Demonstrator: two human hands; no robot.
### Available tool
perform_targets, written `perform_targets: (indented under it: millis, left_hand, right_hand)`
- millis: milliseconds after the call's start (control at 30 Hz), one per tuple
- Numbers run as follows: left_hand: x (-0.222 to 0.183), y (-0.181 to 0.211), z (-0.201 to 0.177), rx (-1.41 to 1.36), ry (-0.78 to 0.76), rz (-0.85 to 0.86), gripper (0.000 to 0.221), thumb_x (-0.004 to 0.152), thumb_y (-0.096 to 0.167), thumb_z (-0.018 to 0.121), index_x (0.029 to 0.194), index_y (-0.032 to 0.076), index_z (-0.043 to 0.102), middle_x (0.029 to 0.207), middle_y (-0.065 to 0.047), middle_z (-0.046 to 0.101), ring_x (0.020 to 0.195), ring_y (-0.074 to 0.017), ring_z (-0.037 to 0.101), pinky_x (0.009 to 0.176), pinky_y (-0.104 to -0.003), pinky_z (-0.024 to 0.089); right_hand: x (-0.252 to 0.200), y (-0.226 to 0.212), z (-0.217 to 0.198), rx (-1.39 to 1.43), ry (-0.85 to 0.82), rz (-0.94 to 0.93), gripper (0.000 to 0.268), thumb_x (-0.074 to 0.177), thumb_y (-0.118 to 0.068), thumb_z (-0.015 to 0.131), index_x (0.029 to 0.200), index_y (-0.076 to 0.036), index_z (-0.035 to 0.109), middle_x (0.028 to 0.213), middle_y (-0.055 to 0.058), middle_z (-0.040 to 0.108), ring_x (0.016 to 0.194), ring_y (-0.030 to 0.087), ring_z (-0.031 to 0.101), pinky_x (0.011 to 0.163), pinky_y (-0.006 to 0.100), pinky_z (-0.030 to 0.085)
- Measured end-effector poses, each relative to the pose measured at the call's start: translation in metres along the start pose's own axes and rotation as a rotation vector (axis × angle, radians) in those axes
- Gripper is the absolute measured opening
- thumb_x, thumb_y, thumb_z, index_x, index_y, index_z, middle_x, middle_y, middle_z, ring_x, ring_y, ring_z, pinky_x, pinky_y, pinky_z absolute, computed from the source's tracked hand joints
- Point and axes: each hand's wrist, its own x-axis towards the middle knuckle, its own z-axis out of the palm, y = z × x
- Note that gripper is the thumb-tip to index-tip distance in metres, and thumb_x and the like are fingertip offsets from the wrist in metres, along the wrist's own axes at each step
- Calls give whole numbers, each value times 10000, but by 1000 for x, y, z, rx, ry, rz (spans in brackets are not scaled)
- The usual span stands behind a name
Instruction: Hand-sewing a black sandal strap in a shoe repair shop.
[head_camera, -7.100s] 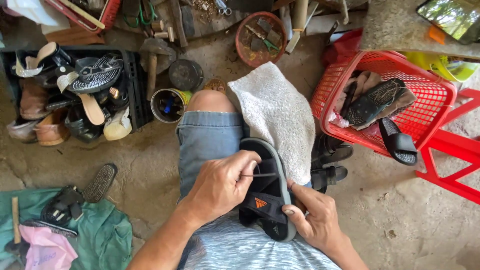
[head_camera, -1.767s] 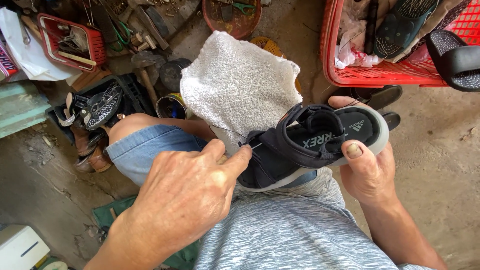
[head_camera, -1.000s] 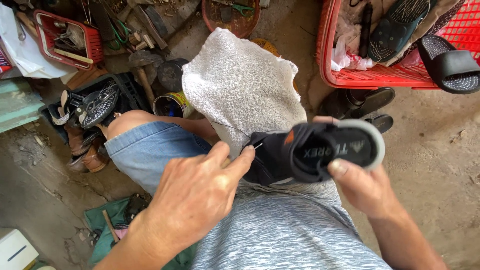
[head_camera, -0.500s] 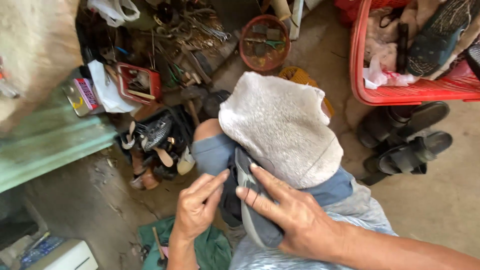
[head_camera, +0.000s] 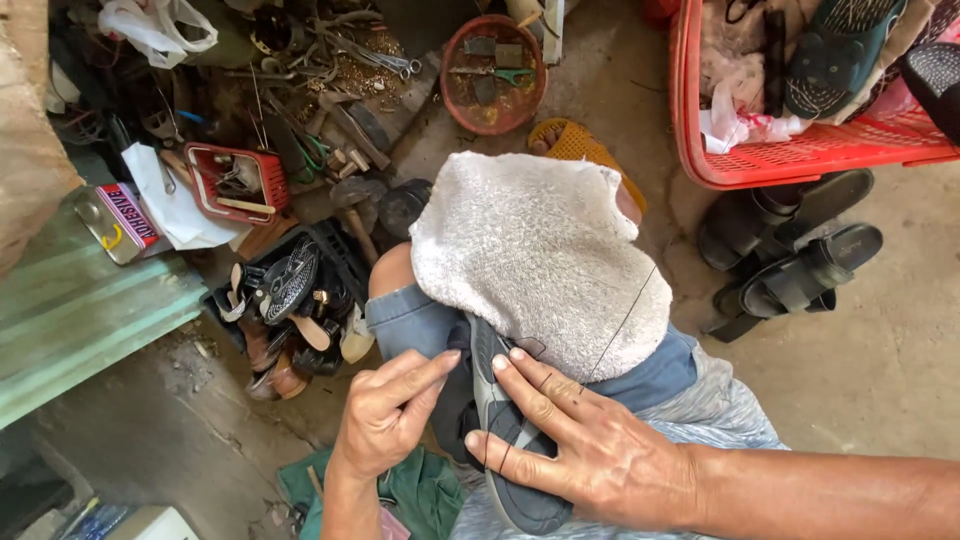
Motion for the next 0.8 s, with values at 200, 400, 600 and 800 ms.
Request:
perform_targets:
  millis: [200,400,600,800]
  left_hand:
    - [2,4,8,352,58,114,351,956,-33,653,1265,123,708,894,-17,671,583,-177,580,524,-307,481]
    - [-33,4,8,-300,74,-148,286,999,21,618,1270,52,704,786,-71,652,684,-173,597,622,-315,496]
    - [-38,4,9,-220,111,-141,280,1022,95,617,1288,46,693,775,-56,611,654,-161,556,587,-319,458]
    - [6,8,1,76,76,93,224,982,2,640,1193,34,709,853,-82,718,619,-171,649,549,-284,524]
  right_hand:
    - [-1,8,-4,-90,-10,-60,448,1112,-94,400,1555,-157,384,1505,418,376,1432,573,418,1160,623,424]
    - [-5,2,-11,51,-32,-150,417,1106,-86,463,1513,-173,478,1535,388,343,1451,562,388,1147,597,452]
    - [1,-2,-2,191,-87,-57,612,972,55,490,1528,-199,461,1598,401,212,1509,584,249,1179,615,366]
    - [6,9,-10,105,12,-91,400,1091,-49,475,1472,-157,527,1542,426,274,1439,633,359,1152,649,433]
